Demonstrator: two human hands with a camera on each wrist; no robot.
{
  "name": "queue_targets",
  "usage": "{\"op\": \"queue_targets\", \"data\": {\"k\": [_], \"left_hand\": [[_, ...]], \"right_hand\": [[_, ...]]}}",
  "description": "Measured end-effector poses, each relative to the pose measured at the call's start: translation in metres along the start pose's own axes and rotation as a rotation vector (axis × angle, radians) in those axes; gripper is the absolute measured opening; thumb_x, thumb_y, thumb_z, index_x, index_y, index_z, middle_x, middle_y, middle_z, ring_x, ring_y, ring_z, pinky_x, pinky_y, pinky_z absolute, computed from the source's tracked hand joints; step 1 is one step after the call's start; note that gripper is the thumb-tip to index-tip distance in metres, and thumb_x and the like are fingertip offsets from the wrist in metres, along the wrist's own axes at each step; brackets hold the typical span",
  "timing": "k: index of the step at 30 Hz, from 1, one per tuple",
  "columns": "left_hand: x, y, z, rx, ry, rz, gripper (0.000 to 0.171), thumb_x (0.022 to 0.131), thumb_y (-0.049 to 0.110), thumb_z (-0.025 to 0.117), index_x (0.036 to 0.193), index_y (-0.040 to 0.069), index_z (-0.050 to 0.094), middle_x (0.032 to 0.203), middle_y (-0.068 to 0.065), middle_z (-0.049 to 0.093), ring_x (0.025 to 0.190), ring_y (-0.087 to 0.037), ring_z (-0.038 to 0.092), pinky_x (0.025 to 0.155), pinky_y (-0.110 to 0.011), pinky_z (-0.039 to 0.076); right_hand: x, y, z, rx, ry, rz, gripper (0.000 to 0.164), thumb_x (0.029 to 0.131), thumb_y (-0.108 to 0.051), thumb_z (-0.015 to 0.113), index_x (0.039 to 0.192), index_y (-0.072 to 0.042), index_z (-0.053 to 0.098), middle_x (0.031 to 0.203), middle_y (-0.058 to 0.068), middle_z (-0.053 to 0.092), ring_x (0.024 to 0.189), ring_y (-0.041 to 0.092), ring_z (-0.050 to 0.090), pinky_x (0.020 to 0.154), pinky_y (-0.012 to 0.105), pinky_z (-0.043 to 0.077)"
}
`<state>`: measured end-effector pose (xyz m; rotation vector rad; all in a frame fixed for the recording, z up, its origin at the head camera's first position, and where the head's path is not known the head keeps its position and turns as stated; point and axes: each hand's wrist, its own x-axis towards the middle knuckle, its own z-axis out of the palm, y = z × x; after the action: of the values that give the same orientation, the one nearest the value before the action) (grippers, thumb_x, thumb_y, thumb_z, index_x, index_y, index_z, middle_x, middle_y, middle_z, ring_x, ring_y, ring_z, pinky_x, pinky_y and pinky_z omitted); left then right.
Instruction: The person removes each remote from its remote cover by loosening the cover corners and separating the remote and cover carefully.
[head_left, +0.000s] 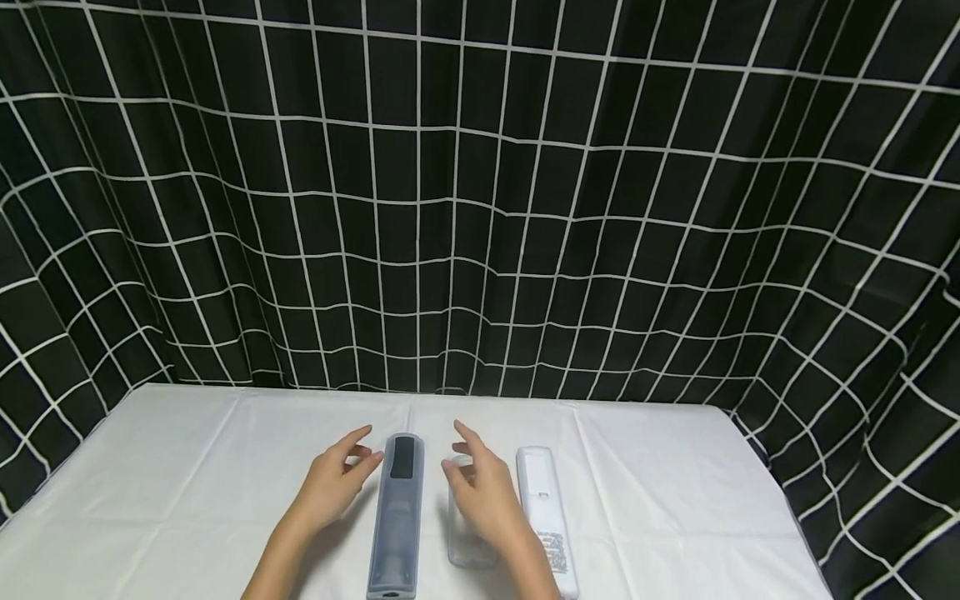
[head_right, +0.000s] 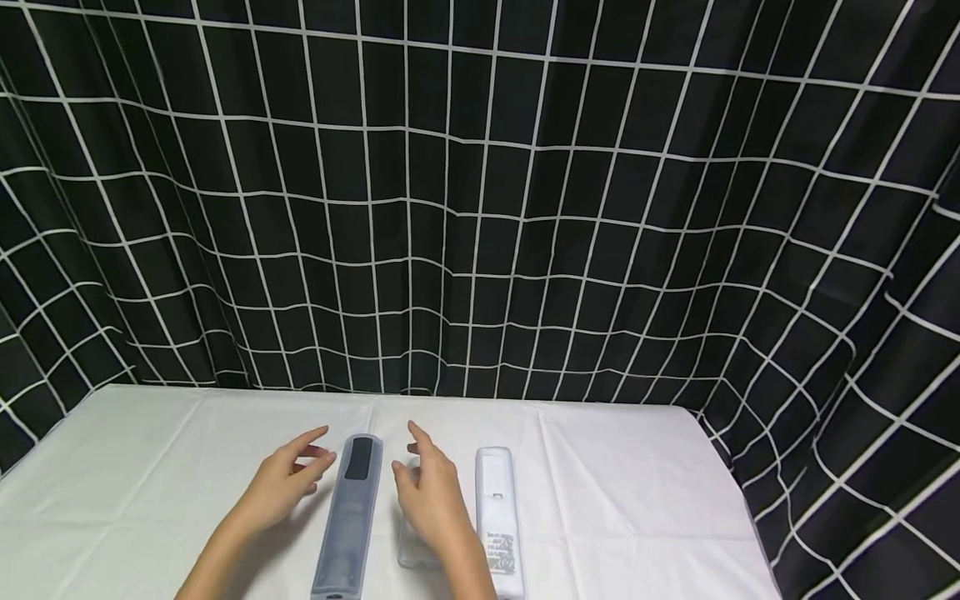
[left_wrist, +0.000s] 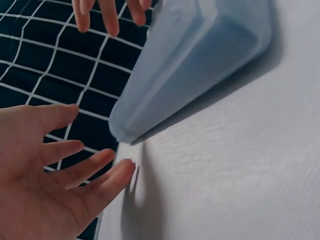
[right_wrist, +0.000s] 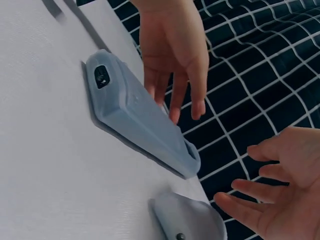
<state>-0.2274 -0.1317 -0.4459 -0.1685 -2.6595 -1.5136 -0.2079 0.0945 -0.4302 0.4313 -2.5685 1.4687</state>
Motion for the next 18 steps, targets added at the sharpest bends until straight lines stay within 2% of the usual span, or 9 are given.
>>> {"op": "queue_targets", "data": {"k": [3,11,18], "left_hand": [[0.001,-0.001,0.005,-0.045,-0.014,-0.008,0.051,0.103,0.015,0.067,0.147,-0.008,0.054,0.12,-0.023,0.07,0.099,-0.033,0.074,0.077,-0.037,0.063],[0.001,-0.002,0.01,-0.139,-0.025,-0.032,0.051,0.1,0.009,0.068,0.145,-0.011,0.053,0.118,-0.024,0.069,0.109,-0.044,0.072,0.079,-0.042,0.066],[0.001,-0.002,0.01,-0.213,-0.053,-0.084,0.051,0.1,0.005,0.067,0.145,-0.013,0.052,0.118,-0.025,0.068,0.101,-0.035,0.074,0.082,-0.043,0.066]], "right_hand": [[-0.001,0.001,0.003,0.021,-0.022,0.011,0.057,0.102,-0.011,0.064,0.154,0.002,0.046,0.135,0.033,0.064,0.105,0.043,0.074,0.081,0.048,0.064],[-0.001,0.001,0.009,0.097,-0.054,0.046,0.059,0.099,-0.011,0.069,0.153,0.003,0.048,0.132,0.032,0.066,0.101,0.042,0.074,0.076,0.043,0.065],[-0.002,0.004,0.016,0.173,-0.08,0.081,0.061,0.097,-0.007,0.07,0.151,0.006,0.047,0.13,0.035,0.065,0.098,0.041,0.075,0.074,0.039,0.065]]}}
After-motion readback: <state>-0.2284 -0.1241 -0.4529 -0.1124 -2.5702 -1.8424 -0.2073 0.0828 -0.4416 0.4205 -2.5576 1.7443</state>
